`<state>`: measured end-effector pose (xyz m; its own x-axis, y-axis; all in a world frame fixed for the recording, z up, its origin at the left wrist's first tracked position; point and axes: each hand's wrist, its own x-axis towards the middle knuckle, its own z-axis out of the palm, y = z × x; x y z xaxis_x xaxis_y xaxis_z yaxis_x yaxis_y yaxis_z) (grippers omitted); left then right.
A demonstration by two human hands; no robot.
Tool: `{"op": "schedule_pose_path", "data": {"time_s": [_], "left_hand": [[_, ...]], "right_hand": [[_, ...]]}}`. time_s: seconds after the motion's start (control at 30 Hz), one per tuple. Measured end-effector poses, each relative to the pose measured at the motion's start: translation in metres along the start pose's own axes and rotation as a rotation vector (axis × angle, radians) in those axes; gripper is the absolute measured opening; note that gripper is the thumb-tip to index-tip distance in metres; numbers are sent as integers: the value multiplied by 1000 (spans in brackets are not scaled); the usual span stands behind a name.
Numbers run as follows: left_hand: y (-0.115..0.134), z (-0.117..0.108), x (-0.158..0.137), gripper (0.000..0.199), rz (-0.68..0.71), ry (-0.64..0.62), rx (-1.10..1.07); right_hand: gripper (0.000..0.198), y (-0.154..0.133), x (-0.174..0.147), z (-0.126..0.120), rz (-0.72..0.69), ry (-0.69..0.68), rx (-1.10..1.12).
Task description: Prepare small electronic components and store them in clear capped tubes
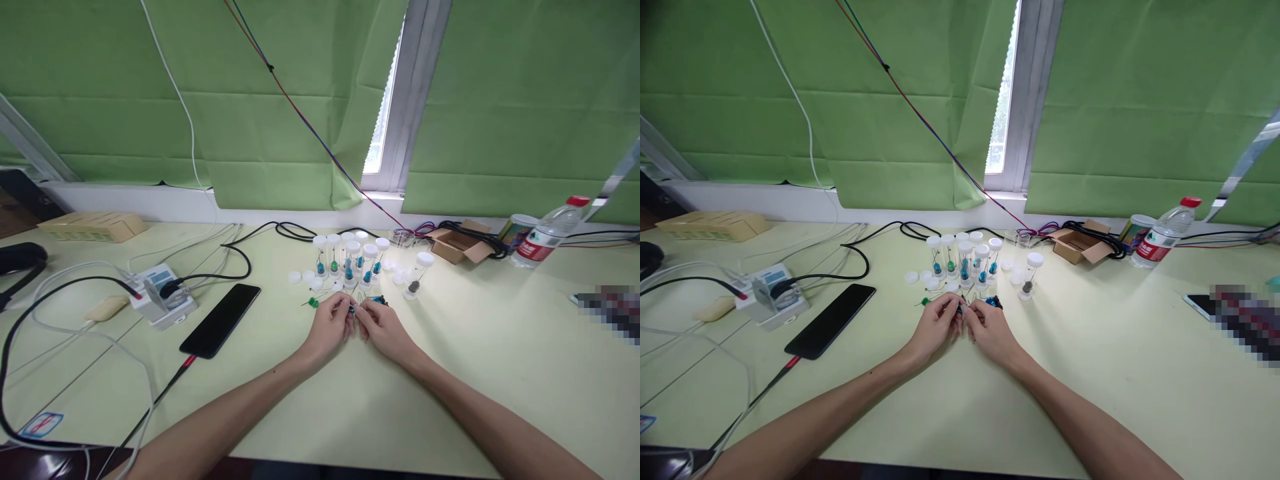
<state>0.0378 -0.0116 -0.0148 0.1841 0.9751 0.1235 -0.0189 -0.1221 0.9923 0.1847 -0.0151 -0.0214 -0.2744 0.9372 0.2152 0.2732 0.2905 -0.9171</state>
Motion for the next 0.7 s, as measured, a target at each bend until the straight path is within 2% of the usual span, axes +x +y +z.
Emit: {"op": "schedule_pose_path", "data": {"time_s": [0.13,0.2,0.33,0.53,0.7], "left_hand": [[0,1,-1,33,-7,-4,-17],[1,1,-1,33,-11,7,-19],[1,0,1,31,3,36,-13],[1,-1,1,30,-9,28,-19],[0,0,0,32,7,21,-11]], "right_hand": [[56,-1,1,1,-4,28,-66],[53,0,1,1,17,40,-40],[31,3,0,3,31,32,78],[29,3,-1,2,6,11,90],[41,1,0,1,2,7,15]]}}
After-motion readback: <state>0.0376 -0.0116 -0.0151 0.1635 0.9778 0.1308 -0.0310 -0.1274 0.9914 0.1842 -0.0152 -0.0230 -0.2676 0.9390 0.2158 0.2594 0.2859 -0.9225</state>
